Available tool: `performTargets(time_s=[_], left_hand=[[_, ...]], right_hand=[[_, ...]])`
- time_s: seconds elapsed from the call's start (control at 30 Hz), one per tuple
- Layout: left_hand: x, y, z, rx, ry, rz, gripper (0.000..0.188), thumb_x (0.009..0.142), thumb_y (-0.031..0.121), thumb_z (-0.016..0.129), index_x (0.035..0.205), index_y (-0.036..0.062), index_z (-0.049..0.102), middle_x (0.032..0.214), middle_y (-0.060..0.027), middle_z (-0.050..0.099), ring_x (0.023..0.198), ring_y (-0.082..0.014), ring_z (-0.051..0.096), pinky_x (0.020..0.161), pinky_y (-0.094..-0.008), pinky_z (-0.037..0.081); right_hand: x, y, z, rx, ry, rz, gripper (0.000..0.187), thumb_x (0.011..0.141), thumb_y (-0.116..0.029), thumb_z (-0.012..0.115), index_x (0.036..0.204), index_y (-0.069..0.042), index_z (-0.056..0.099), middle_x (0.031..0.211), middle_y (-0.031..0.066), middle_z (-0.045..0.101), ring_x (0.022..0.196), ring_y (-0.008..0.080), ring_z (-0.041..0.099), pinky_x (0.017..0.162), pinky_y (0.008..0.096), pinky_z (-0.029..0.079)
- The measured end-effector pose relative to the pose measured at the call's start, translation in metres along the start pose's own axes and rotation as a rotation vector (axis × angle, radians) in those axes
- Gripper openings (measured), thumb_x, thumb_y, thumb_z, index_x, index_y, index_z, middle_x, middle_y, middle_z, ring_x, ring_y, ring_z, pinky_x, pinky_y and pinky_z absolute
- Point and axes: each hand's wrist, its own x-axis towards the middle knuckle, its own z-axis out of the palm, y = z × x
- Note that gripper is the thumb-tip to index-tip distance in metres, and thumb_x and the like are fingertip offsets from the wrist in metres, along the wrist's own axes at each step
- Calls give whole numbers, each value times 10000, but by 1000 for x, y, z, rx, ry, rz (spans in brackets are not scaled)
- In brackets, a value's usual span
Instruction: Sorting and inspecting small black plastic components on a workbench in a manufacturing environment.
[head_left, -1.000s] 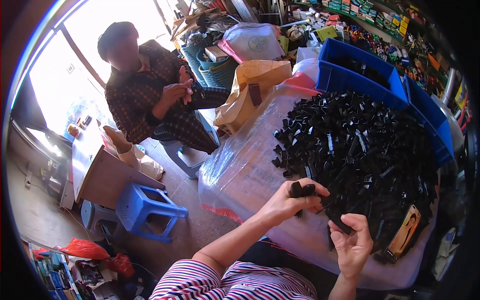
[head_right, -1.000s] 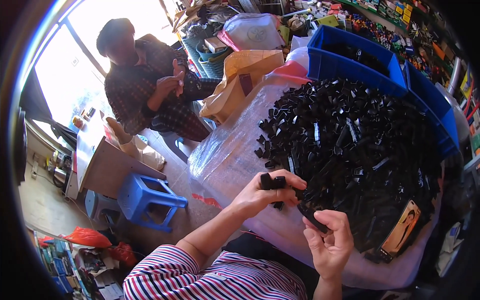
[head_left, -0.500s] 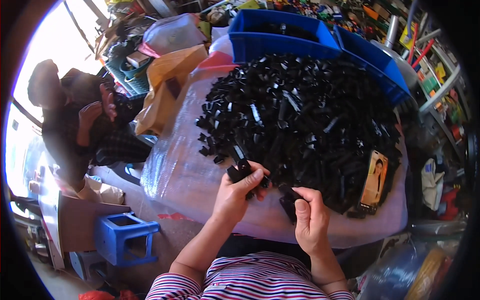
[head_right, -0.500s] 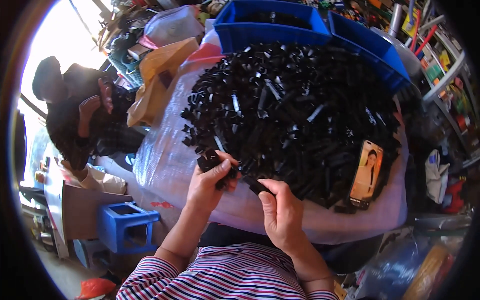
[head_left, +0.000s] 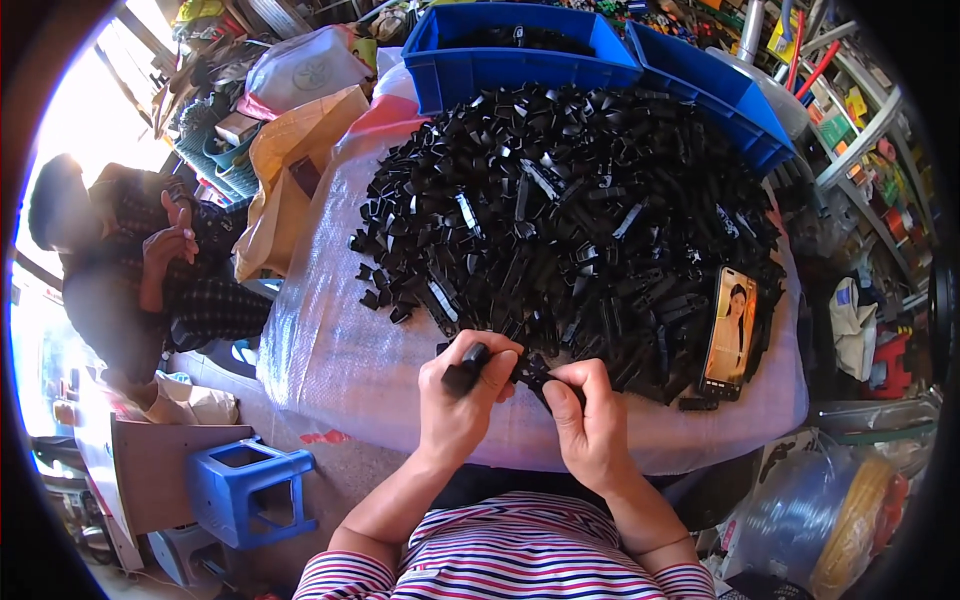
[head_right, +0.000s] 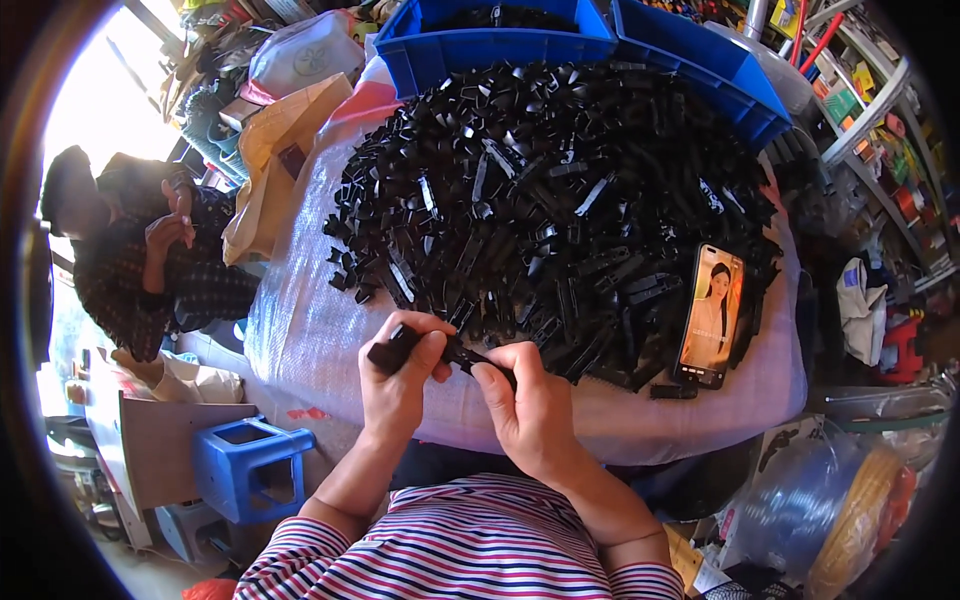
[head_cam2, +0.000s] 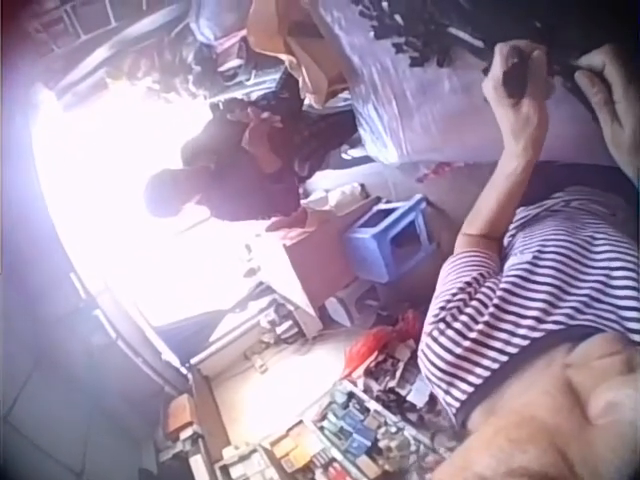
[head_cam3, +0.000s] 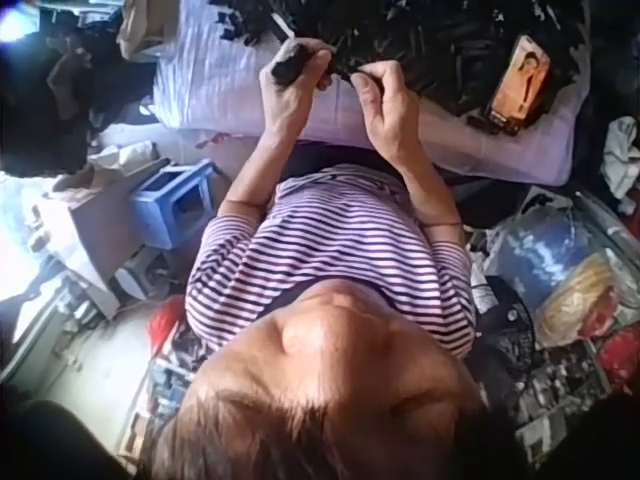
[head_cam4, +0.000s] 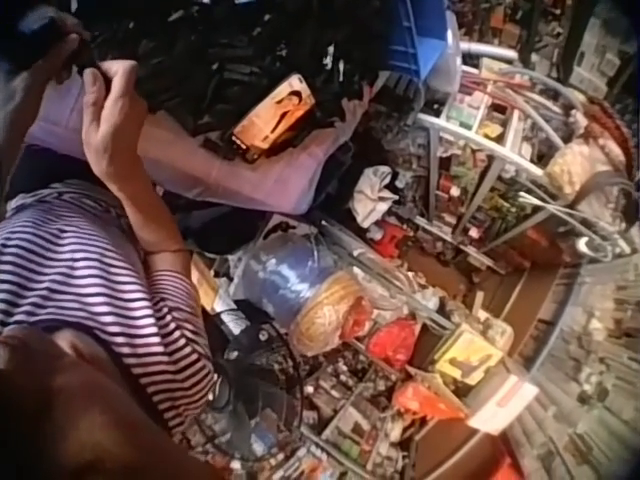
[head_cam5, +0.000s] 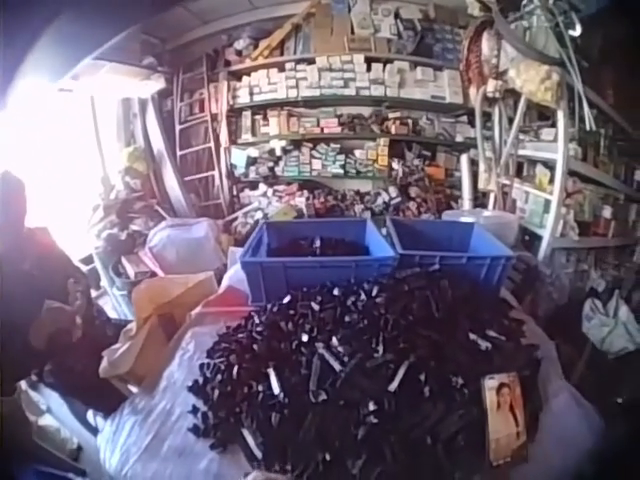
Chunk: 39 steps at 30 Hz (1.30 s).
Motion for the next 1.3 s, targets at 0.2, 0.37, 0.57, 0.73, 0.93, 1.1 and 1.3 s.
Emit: performTargets(time_s=[0.2,0.37,0.57,0.73,0.93,1.1,1.3], left_hand=[[-12,-3,2,-142,96,-4,166,871,148,579,952,3,582,731,-22,582,598,-75,539,558,-207,434],[-13,-18,-17,-883,0,-295,258,843,188,582,1054,47,536,1051,-97,581,957,-201,560,806,-378,475],[-3,-17,-83,-1120,-95,-135,323,837,61,544,1151,75,471,1050,-119,563,1079,-297,514,821,-470,481],[3,-22,-126,-656,157,-45,226,773,7,587,991,31,534,856,-81,561,822,-215,555,760,-362,490],[35,-34,-114,777,365,305,117,766,62,638,853,20,571,794,-73,576,695,-213,553,654,-297,444],[45,-41,-98,1071,275,443,233,669,4,638,889,40,570,801,-126,564,756,-328,553,678,-369,440],[45,-28,-103,926,286,480,208,703,-46,612,887,34,558,812,-119,590,759,-278,591,690,-323,459]], right_hand=[[10,-9,16,2,19,-31,111,888,-118,539,901,-22,484,633,105,555,520,199,574,475,271,423],[57,-23,-4,-176,-369,-264,146,894,-171,515,891,-28,485,753,137,601,614,314,596,545,349,470],[181,39,-16,-955,-200,-630,365,793,-23,459,1135,-96,563,1186,85,523,1051,268,481,860,377,417],[197,45,-13,-994,-267,-831,58,774,-57,500,810,-63,545,840,62,503,885,222,497,743,349,401],[182,46,-31,-526,-171,-563,226,632,19,628,787,-18,468,751,96,513,716,268,541,630,353,450],[163,42,-38,-552,-146,-603,208,663,24,627,783,-13,461,720,105,507,649,255,541,580,331,449],[138,29,-46,-755,-154,-703,209,716,-67,677,769,-22,480,688,95,511,659,267,539,586,349,447]])
